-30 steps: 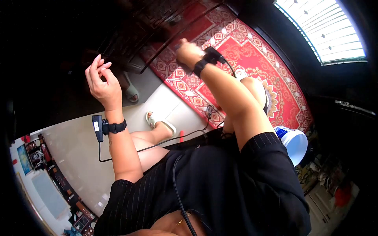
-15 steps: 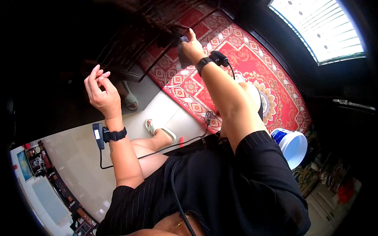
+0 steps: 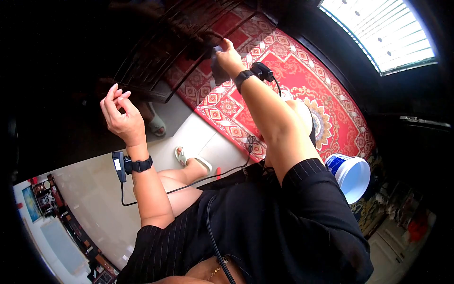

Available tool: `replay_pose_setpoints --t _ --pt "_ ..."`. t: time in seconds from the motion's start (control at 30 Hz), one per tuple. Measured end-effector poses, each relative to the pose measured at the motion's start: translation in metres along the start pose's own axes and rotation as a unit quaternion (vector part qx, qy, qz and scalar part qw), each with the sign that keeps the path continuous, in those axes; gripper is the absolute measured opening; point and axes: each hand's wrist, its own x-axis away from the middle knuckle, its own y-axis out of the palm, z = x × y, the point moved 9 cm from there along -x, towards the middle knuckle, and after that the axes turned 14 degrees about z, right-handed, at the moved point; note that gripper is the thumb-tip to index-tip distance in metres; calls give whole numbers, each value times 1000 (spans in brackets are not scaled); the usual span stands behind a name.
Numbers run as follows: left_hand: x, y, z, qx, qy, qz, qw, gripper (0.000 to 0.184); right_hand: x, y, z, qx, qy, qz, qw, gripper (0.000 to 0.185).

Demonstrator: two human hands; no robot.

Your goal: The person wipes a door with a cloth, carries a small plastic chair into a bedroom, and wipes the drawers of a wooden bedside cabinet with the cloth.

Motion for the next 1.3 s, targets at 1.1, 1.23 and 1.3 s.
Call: replay_pose_setpoints --t 1.1,1.23,1.3 --pt "0 3 3 -19 -3 10 1000 27 -115 121 116 -6 -163 6 987 74" --pt "0 1 3 -20 2 14 1000 26 -135 146 136 -3 -204 40 978 73" --pt "0 3 3 -20 1 14 1000 26 -125 130 119 3 -198 37 980 73"
